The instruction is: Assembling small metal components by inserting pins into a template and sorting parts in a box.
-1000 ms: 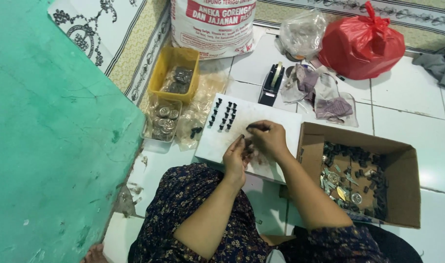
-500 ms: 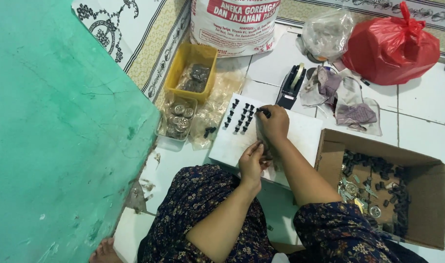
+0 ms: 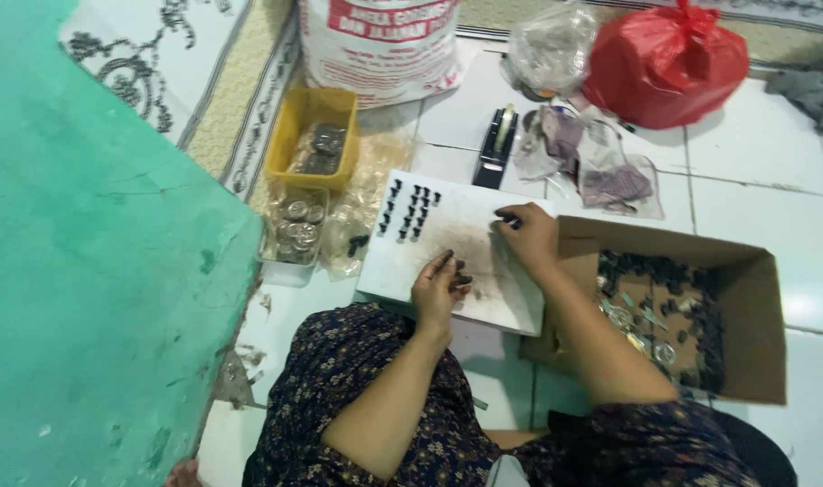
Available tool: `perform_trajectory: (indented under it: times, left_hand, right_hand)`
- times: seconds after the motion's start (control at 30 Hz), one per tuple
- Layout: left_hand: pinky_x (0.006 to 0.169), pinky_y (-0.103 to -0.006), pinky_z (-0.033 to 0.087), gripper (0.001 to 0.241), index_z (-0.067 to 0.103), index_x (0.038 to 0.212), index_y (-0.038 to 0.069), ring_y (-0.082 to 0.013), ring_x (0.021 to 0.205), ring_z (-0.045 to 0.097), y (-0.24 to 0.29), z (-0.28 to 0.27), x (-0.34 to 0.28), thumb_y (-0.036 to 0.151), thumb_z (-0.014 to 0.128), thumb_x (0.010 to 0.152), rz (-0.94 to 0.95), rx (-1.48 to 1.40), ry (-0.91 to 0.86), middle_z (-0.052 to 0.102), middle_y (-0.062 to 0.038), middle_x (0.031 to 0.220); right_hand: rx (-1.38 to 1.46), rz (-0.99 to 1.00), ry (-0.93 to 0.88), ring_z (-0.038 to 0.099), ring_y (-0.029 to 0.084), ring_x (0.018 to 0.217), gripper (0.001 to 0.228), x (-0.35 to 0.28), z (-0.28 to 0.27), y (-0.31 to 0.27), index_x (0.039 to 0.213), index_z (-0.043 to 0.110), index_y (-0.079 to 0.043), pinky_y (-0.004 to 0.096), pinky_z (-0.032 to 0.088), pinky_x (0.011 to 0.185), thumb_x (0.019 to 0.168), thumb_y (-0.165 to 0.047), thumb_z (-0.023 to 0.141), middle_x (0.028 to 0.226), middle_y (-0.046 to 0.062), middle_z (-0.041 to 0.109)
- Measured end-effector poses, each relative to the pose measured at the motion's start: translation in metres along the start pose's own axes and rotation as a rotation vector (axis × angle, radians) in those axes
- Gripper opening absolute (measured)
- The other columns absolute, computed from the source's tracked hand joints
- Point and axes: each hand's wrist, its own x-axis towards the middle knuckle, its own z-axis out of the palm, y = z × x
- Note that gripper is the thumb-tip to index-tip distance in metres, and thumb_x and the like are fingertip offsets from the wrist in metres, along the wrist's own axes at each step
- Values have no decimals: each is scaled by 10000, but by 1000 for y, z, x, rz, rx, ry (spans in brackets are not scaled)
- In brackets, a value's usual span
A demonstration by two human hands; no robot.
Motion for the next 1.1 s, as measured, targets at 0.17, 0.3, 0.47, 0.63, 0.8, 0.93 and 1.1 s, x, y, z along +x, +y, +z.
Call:
perform_trajectory:
  times: [0.17, 0.3, 0.47, 0.63, 0.8, 0.93, 1.1]
  left_hand:
    - [668, -284, 627, 351, 660, 1280, 40, -199, 783, 710, 4, 10, -18, 126, 700, 942, 94, 155, -17, 715, -127, 1042]
    - [659, -291, 628, 280, 760, 1167, 100, -186, 827, 723, -29, 13, -6, 163, 780, 895, 395, 551, -34, 753, -106, 1018]
    - [625, -275, 631, 242, 770, 1125, 176, -185, 809, 740, -58, 50, -24, 194, 797, 886, 707, 854, -265, 751, -25, 1000]
    - [722, -311, 638, 206, 750, 1105, 142, -244, 885, 727, -80, 82, -36, 117, 728, 902, 999, 1097, -559, 708, -66, 1008]
    - [776, -337, 598, 226, 734, 1104, 119, -240, 884, 700, -109, 90, -19, 137, 715, 879, 1113, 1384, -706, 700, -91, 996]
    - [757, -354, 585, 228, 738, 1097, 111, -252, 864, 699, -105, 92, -23, 122, 709, 871, 1119, 1400, -692, 711, -103, 988]
    - [740, -385, 581, 231, 747, 1078, 71, -296, 799, 697, -89, 95, -34, 109, 691, 857, 1023, 1275, -741, 703, -146, 856]
  right_hand:
    - [59, 193, 90, 708, 374, 914, 266, -45, -110, 56, 1074, 812, -122, 407, 581, 787, 811, -83, 812, 961, 183, 710]
    - [104, 455, -17, 724, 443, 891, 315, -91, -202, 41, 1169, 756, 21, 442, 626, 624, 860, -32, 780, 1032, 322, 718]
    - [-129, 514, -120, 716, 458, 1021, 287, -131, -191, 134, 1073, 831, -120, 534, 593, 815, 808, -229, 826, 1039, 225, 777]
    - [-167, 548, -234, 710, 445, 1088, 352, -145, -164, 143, 1130, 816, -110, 544, 591, 898, 804, -243, 815, 1087, 213, 781]
    - [-306, 362, -347, 744, 348, 1045, 321, -130, -118, 153, 1219, 775, -130, 476, 615, 881, 913, -216, 728, 1086, 151, 788]
    - [-376, 276, -432, 757, 332, 981, 342, -122, -87, 172, 1236, 755, -148, 464, 638, 820, 918, -265, 720, 1004, 139, 791]
    - [-170, 416, -380, 728, 402, 1054, 316, -121, -110, 156, 1170, 787, -24, 501, 602, 912, 900, -184, 749, 1055, 234, 775]
